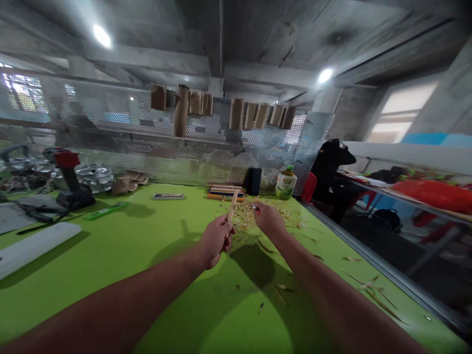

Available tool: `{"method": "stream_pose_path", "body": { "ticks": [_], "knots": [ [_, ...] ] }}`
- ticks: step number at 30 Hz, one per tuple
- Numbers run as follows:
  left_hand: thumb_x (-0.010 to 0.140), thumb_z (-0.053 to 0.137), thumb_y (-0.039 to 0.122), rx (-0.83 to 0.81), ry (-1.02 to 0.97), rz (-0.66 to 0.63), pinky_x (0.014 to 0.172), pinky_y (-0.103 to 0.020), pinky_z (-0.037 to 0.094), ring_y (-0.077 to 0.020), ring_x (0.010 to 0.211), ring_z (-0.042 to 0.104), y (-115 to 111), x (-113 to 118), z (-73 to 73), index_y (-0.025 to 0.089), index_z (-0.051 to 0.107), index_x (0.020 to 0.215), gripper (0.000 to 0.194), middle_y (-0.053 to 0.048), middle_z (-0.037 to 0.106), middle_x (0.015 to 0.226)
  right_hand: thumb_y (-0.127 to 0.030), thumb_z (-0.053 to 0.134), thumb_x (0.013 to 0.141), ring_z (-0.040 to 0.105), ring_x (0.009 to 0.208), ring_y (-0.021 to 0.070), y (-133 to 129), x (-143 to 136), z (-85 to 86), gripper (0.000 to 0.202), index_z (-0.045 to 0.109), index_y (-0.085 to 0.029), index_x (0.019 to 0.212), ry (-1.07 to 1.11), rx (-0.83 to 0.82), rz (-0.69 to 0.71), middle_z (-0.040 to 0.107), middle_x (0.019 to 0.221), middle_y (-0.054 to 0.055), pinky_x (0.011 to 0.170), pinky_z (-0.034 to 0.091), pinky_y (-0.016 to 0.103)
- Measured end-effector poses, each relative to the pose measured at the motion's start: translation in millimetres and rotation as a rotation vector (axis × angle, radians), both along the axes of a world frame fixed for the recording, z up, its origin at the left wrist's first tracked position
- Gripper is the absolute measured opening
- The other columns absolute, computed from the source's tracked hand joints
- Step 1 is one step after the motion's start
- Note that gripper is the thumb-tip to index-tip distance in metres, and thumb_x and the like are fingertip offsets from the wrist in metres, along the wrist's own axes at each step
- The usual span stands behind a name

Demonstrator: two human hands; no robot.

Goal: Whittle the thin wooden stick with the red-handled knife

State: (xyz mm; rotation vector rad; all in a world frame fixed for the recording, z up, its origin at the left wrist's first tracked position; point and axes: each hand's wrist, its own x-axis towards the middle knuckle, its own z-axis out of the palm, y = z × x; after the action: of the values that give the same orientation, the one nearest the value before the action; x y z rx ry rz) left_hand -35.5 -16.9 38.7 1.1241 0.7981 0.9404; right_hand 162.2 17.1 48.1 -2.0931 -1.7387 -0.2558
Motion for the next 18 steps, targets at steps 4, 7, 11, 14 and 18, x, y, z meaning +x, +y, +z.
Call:
{"method": "stream_pose_path", "body": {
  "ticks": [4, 7, 11, 14, 18],
  "knots": [
    [0.088, 0.047, 0.017, 0.03, -0.046, -0.029, 0.044, -0.018, 0.037, -0.0068, 0.047, 0.042, 4, 0, 0.0, 0.021, 0.054, 0.112, 0.025, 0.004, 0.047, 0.067, -0.027, 0.043, 0.089, 0.063, 0.078, 0.0169, -10, -36, -7.0, 0.029, 0.066, -0.026, 0.106, -0.102, -0.048, 0.172, 0.071, 0.089, 0.004, 0.063, 0.034, 0.023],
    [0.088, 0.05, 0.02, 0.024, -0.1, -0.057, 0.042, -0.017, 0.034, -0.0058, 0.046, 0.04, 3, 2, -2.7, 0.02, 0.053, 0.103, 0.016, 0.005, 0.045, 0.066, -0.027, 0.041, 0.09, 0.062, 0.074, 0.0162, -15, -45, -8.9, 0.026, 0.066, -0.023, 0.097, -0.153, -0.04, 0.191, 0.07, 0.085, 0.005, 0.061, 0.032, 0.023],
    [0.087, 0.049, 0.018, -0.004, -0.157, -0.066, 0.038, -0.014, 0.023, -0.0034, 0.043, 0.032, -2, 4, -1.2, 0.019, 0.052, 0.096, 0.009, 0.006, 0.041, 0.065, -0.025, 0.042, 0.09, 0.062, 0.078, 0.0171, -13, -46, -7.4, 0.023, 0.064, -0.022, 0.095, -0.191, -0.01, 0.196, 0.07, 0.087, 0.007, 0.065, 0.034, 0.023],
    [0.088, 0.046, 0.015, -0.073, -0.162, -0.076, 0.039, -0.014, 0.022, -0.003, 0.043, 0.031, -15, 5, 3.5, 0.019, 0.053, 0.103, 0.016, 0.006, 0.041, 0.066, -0.024, 0.04, 0.091, 0.063, 0.082, 0.0182, -6, -36, -4.9, 0.027, 0.065, -0.023, 0.101, -0.175, 0.027, 0.144, 0.07, 0.092, 0.007, 0.068, 0.036, 0.024],
    [0.088, 0.05, 0.019, -0.098, -0.129, -0.226, 0.039, -0.015, 0.026, -0.0043, 0.045, 0.033, -38, 7, 4.0, 0.02, 0.052, 0.116, 0.027, 0.006, 0.043, 0.065, -0.02, 0.036, 0.091, 0.065, 0.084, 0.0193, 6, -1, 0.0, 0.035, 0.066, -0.022, 0.109, -0.035, -0.006, -0.104, 0.071, 0.097, 0.009, 0.069, 0.038, 0.025]
  ]
}}
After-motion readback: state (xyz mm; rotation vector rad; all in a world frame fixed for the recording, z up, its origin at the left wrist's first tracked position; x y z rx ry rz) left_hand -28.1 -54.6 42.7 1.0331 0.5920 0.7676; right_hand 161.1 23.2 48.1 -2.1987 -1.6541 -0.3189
